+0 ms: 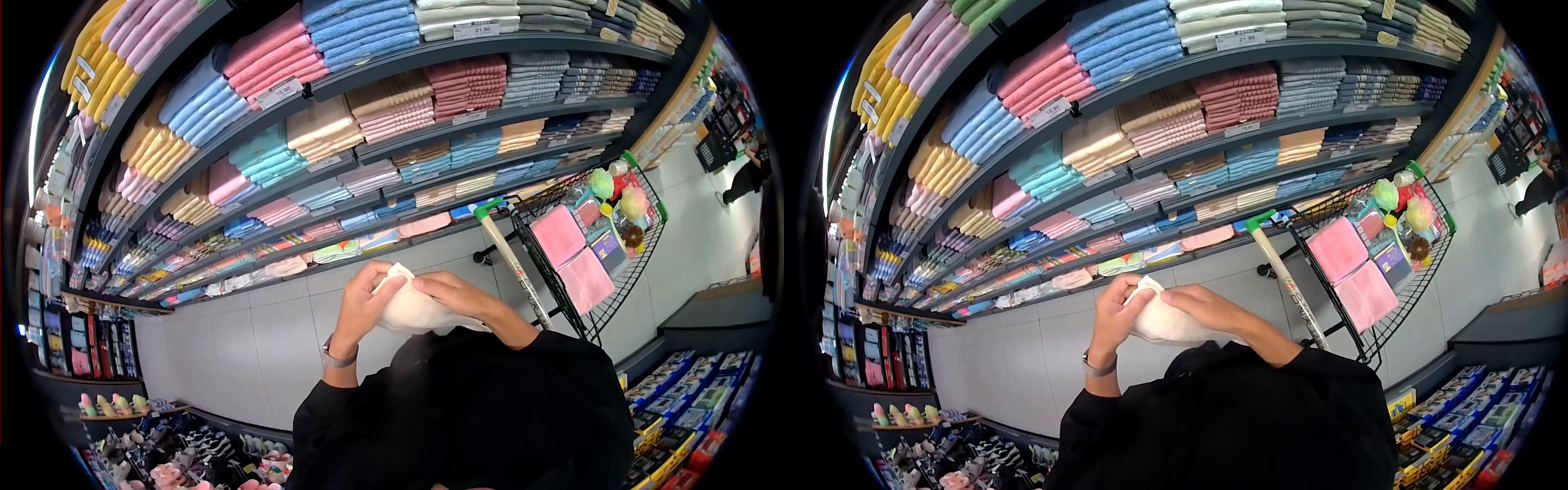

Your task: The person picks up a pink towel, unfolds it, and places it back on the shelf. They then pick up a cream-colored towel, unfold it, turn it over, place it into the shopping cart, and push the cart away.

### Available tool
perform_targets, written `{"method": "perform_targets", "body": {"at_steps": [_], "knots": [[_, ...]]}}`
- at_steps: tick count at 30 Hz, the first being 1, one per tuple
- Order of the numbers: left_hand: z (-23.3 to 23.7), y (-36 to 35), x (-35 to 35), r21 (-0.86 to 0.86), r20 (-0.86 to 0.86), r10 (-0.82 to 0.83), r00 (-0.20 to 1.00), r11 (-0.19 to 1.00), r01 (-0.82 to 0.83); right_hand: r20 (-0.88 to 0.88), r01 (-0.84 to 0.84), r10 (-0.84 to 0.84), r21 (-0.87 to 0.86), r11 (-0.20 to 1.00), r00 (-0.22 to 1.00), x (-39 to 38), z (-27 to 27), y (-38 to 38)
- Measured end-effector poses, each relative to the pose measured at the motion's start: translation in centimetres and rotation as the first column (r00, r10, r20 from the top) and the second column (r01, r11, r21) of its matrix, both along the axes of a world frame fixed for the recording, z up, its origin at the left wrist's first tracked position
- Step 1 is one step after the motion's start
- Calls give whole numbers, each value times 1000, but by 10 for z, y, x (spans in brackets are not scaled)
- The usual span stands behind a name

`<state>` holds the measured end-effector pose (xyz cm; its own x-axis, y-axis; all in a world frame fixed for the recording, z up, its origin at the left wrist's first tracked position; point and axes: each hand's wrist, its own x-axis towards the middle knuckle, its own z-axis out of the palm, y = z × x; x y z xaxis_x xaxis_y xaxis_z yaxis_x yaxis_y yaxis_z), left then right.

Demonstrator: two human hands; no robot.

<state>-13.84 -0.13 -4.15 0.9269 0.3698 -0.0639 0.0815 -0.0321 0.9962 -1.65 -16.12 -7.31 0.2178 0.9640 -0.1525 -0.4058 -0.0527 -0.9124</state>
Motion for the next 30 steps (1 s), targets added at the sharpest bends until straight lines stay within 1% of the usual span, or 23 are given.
{"method": "perform_targets", "body": {"at_steps": [1, 3, 4, 5, 6, 7, 9, 10, 12, 13, 15, 16, 17, 18, 20, 22, 23, 25, 28, 29, 30], "knots": [[0, -1, 0, -1, 0, 1, 1000, 1000, -1, -53, 18, -19, -27, 999, 998, -1, 1, 0], [0, -1, 1, 70, -15, -7, 1000, 998, 8, -61, 38, -40, -29, 999, 997, -2, 2, 0], [0, -1, 1, 69, -15, -7, 1000, 998, 8, -70, 58, -60, -31, 998, 996, -2, 2, 1], [-1, -1, 1, 105, -14, -15, 1000, 994, 16, -70, 59, -61, -32, 998, 996, -4, 3, 1], [-1, -1, 1, 141, -12, -24, 1000, 990, 26, -19, 101, -101, -12, 995, 995, -6, 4, 2], [0, -2, 2, 139, -12, -27, 1000, 990, 28, 30, 143, -143, 10, 990, 989, -9, 4, 2], [4, -9, 4, 316, 42, 9, 999, 948, -22, 46, 179, -180, 11, 984, 983, -11, 6, 1], [6, -11, 4, 313, 45, 3, 999, 950, -17, 59, 210, -211, 16, 978, 976, -12, 7, 1], [9, -14, 5, 411, 61, 19, 998, 911, -42, 70, 244, -244, 21, 970, 967, -15, 7, 0], [7, -14, 3, 407, 65, 10, 998, 913, -36, 74, 271, -272, 28, 962, 959, -16, 8, 0], [2, -14, 1, 577, 100, 51, 994, 811, -100, 78, 282, -282, 19, 959, 956, -17, 10, -2], [2, -16, 3, 573, 103, 43, 994, 814, -94, 77, 283, -283, 14, 959, 956, -18, 11, -3], [3, -19, 4, 587, 211, 27, 977, 796, -148, 81, 290, -290, 12, 957, 954, -17, 12, -4], [4, -21, 5, 594, 315, 10, 949, 778, -205, 57, 263, -263, 3, 965, 963, -18, 14, -5], [3, -24, 4, 576, 310, 14, 951, 793, -200, 33, 237, -237, -4, 972, 971, -17, 13, -6], [0, -25, 2, 559, 304, 21, 952, 806, -196, -12, 165, -165, 26, 986, 986, -16, 10, -5], [-6, -24, 1, 529, 327, 43, 944, 820, -220, -11, 167, -167, 27, 986, 986, -15, 13, -6], [-16, -24, 0, 498, 349, 62, 935, 833, -242, -84, 112, -110, 15, 994, 990, -14, 21, -8], [-20, -24, -3, 500, 366, 58, 929, 830, -249, -116, 97, -92, 41, 994, 989, -16, 13, -8], [-19, -25, -3, 474, 360, 62, 931, 847, -240, -116, 96, -90, 42, 995, 989, -16, 11, -8], [-19, -26, -4, 447, 354, 67, 933, 864, -231, -151, 77, -77, -7, 997, 985, -14, 8, -10]]}}
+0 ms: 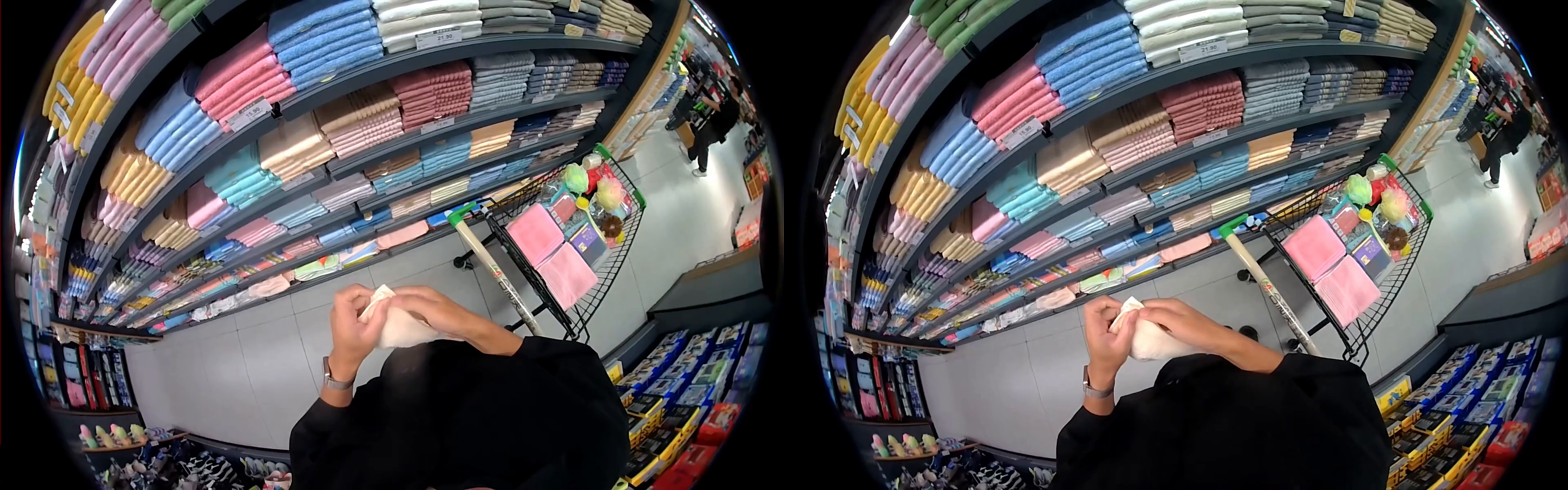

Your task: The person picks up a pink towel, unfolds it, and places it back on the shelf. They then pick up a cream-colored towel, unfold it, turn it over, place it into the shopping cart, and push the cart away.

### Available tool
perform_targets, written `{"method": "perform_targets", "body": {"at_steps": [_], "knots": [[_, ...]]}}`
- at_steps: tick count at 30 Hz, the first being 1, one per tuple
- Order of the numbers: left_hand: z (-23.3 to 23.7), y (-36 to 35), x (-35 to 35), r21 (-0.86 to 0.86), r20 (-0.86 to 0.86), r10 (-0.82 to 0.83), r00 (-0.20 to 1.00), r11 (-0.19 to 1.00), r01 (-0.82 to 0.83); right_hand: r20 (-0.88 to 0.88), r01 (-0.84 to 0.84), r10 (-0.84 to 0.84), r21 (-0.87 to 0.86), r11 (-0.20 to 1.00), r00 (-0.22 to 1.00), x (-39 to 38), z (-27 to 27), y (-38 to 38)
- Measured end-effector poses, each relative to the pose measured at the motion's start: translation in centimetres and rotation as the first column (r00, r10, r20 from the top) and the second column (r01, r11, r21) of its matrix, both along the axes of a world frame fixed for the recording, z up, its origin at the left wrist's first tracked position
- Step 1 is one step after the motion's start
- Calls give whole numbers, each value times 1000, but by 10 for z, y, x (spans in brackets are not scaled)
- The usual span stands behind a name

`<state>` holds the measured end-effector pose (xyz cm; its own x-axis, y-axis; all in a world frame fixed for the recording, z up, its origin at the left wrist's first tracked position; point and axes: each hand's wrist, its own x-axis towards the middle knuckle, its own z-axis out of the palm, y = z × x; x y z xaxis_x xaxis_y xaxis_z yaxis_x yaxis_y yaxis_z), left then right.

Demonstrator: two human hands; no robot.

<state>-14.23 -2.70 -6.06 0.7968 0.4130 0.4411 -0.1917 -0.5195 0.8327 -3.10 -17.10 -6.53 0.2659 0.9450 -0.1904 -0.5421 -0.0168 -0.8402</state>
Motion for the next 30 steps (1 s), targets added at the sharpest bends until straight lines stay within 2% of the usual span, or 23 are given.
{"method": "perform_targets", "body": {"at_steps": [2, 4, 10, 12, 14, 16, 17, 19, 20, 22, 23, 25, 28, 30], "knots": [[-2, 0, -2, -11, -8, -5, 1000, 1000, 5, -39, -20, 18, -46, 999, 999, -1, 2, -1], [-4, -1, -3, -23, -16, -11, 1000, 1000, 11, -259, 54, -53, -4, 999, 965, -6, 12, -1], [-5, -3, -7, -52, -5, 26, 1000, 998, -26, -358, 9, 7, 41, 999, 934, -7, 0, -2], [5, 1, -6, 288, -73, -25, 997, 956, 45, -331, 4, 5, 27, 1000, 944, -7, -1, -4], [2, 0, -6, 311, -57, -12, 998, 950, 29, -301, 5, -1, 11, 1000, 954, -7, -2, -4], [1, -2, -6, 48, -134, -26, 991, 998, 32, -146, -12, 0, -81, 997, 989, -5, -6, -4], [3, -2, -6, 48, -134, -24, 991, 998, 30, -147, -15, 2, -81, 997, 989, -6, -6, -3], [10, -1, -6, 112, -170, -26, 985, 993, 45, 88, 83, -79, -40, 996, 993, -8, -8, 0], [10, 0, -7, 112, -170, -26, 985, 993, 45, 87, 83, -80, -40, 996, 993, -7, -9, 1], [12, 4, -9, 136, -128, -84, 988, 986, 101, 386, 195, -203, 59, 979, 900, -4, -12, 4], [14, 6, -12, 136, -128, -84, 988, 985, 102, 386, 196, -204, 59, 979, 900, -1, -15, 5], [22, 6, -19, 33, -220, -172, 960, 982, 184, 588, 305, -328, 143, 942, 739, 8, -21, 6], [35, 4, -22, -17, -219, -265, 939, 963, 268, 633, 302, -312, 128, 945, 709, 16, -12, 6], [38, 3, -19, -19, -221, -239, 945, 970, 241, 646, 257, -264, 108, 960, 716, 18, 2, 6]]}}
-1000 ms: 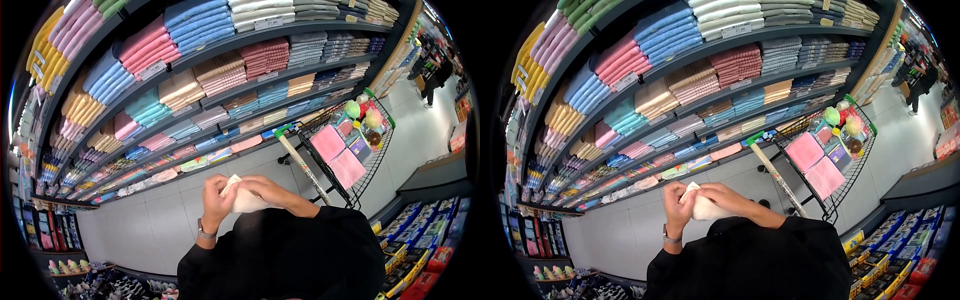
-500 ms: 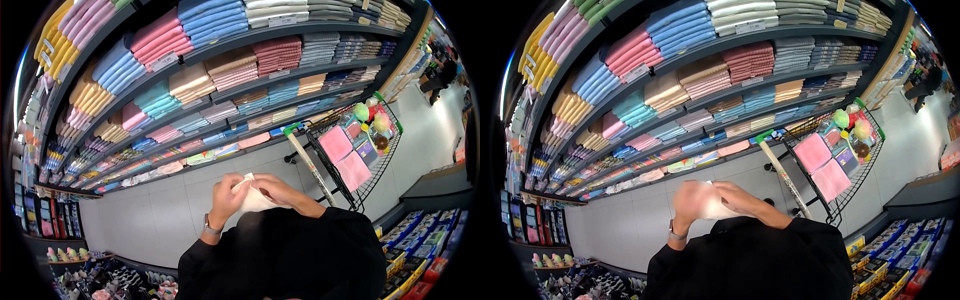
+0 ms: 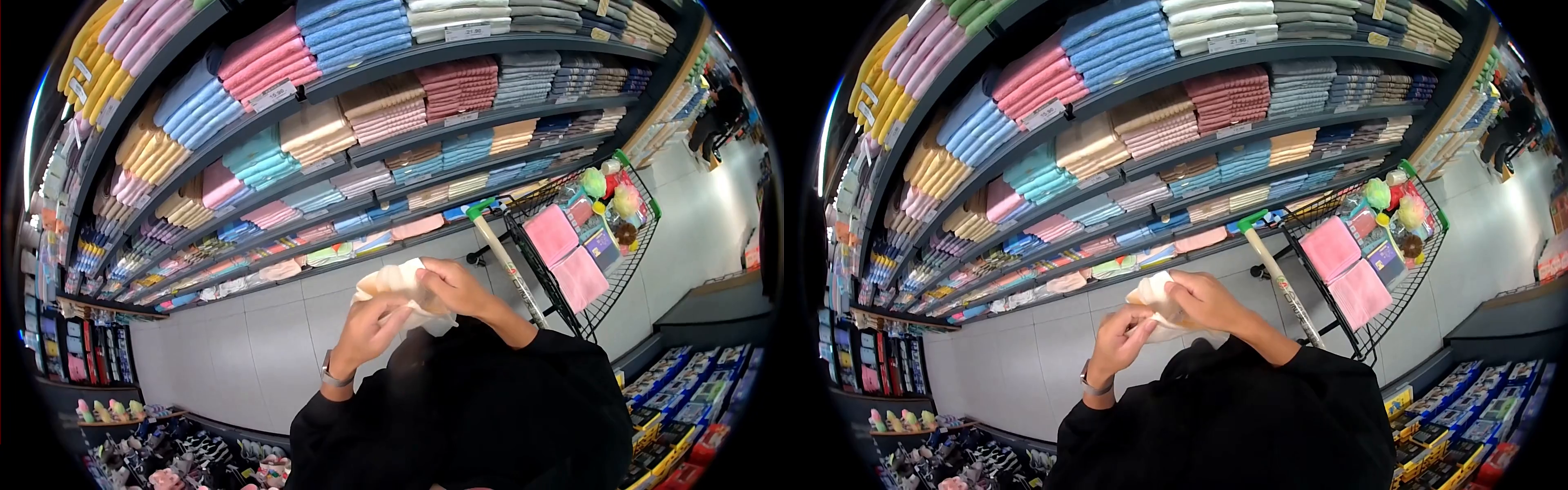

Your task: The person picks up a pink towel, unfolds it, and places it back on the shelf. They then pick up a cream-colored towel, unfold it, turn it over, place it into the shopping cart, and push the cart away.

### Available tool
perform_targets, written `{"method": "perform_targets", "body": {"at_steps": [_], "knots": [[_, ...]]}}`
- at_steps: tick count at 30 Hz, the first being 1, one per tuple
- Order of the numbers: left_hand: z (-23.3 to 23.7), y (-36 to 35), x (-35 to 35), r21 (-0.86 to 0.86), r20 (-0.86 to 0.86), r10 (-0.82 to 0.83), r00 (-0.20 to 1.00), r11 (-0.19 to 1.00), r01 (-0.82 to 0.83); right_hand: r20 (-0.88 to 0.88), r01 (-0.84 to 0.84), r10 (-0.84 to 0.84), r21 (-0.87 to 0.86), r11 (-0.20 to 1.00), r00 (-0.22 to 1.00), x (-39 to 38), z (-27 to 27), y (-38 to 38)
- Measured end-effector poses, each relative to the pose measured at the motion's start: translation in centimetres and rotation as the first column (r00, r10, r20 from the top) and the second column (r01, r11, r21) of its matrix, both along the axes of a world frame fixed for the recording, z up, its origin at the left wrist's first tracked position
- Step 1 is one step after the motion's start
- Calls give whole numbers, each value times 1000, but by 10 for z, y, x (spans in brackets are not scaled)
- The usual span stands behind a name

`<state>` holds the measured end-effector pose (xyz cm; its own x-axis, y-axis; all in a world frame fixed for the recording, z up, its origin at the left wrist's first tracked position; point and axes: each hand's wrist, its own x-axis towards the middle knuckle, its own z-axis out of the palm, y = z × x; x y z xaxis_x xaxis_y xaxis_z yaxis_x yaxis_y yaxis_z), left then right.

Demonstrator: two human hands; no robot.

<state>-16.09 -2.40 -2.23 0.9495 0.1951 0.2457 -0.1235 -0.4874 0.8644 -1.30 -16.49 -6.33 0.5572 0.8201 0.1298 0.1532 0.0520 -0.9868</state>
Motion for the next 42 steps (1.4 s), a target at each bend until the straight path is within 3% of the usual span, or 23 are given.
{"method": "perform_targets", "body": {"at_steps": [5, 7, 11, 13, 16, 29, 32, 34, 37, 42], "knots": [[-9, -1, 11, -66, 36, 147, 989, 987, -144, 61, -79, 79, -7, 997, 995, -5, 16, 3], [-10, -1, 13, -144, -27, 192, 981, 970, -194, 83, -98, 96, 16, 995, 992, -7, 14, 4], [-12, -1, 16, -133, -35, 252, 967, 958, -254, 61, -102, 103, -7, 995, 993, -8, 13, 3], [-14, 0, 17, -43, -4, 248, 969, 968, -248, -10, -123, 123, 41, 992, 992, -9, 16, 2], [-15, -1, 19, 88, 100, 222, 970, 969, -231, 53, -145, 142, 71, 987, 988, -9, 7, 2], [-18, 1, 26, 285, 219, 146, 965, 936, -206, 261, -119, 125, -38, 992, 957, -13, 16, -1], [-25, 1, 28, 238, 240, 153, 959, 948, -211, 237, -95, 90, 6, 996, 967, -13, 13, -1], [-28, -1, 31, -64, 135, 212, 968, 977, -205, 254, -88, 72, 53, 995, 965, -13, 13, -2], [-32, 7, 39, -36, 186, 63, 981, 998, -57, 287, -89, 82, 13, 996, 954, -12, 15, -6], [-41, 2, 28, -179, 37, 97, 995, 980, -89, 311, -1, -2, 7, 1000, 950, -7, 7, -9]]}}
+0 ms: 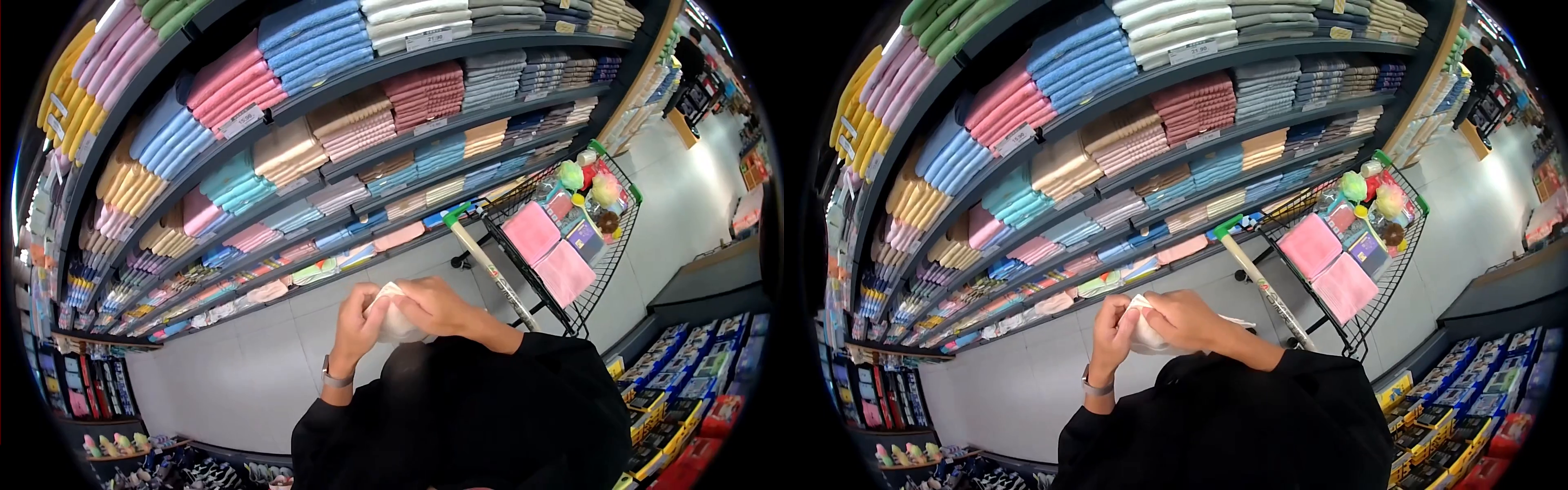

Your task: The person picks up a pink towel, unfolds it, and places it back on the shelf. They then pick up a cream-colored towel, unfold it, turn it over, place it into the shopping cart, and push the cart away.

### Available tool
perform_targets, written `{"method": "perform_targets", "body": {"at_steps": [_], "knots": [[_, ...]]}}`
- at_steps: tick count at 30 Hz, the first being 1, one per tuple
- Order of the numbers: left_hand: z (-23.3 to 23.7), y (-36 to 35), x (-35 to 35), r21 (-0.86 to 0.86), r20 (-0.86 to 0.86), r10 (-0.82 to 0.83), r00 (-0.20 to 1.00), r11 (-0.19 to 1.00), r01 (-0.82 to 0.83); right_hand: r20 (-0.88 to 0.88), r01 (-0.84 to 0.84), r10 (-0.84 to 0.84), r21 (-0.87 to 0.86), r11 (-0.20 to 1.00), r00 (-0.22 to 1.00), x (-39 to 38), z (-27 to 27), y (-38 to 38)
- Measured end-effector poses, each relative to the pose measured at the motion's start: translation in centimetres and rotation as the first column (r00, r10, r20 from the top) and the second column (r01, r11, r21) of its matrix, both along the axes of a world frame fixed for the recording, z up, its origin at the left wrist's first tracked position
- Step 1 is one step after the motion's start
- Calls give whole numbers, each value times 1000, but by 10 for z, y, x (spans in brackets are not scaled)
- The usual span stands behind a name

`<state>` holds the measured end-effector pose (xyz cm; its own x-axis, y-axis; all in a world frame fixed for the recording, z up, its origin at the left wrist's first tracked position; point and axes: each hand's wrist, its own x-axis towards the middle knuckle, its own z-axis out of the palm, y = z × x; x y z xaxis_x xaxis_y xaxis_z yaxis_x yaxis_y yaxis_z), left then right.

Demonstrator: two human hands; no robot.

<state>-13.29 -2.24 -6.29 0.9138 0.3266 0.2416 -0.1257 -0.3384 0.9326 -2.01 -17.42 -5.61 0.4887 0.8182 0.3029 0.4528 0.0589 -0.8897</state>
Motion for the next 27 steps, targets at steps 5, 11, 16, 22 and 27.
{"method": "perform_targets", "body": {"at_steps": [5, 11, 16, 22, 27], "knots": [[-3, -7, 0, -94, -27, 46, 999, 994, -49, 15, 60, -60, -43, 997, 998, 1, 3, -3], [10, -11, -2, 26, 68, 82, 994, 996, -84, -277, -90, 85, -7, 996, 957, 1, 11, -7], [18, -9, -5, 89, 53, 25, 998, 996, -30, -475, -314, 270, -13, 949, 837, 2, 14, -8], [17, -3, -7, -86, -62, -38, 997, 996, 33, -154, -196, 173, -149, 969, 973, 12, 23, -14], [2, 1, -8, 5, -228, -101, 968, 994, 105, 26, 40, -39, -33, 999, 999, 34, 49, -52]]}}
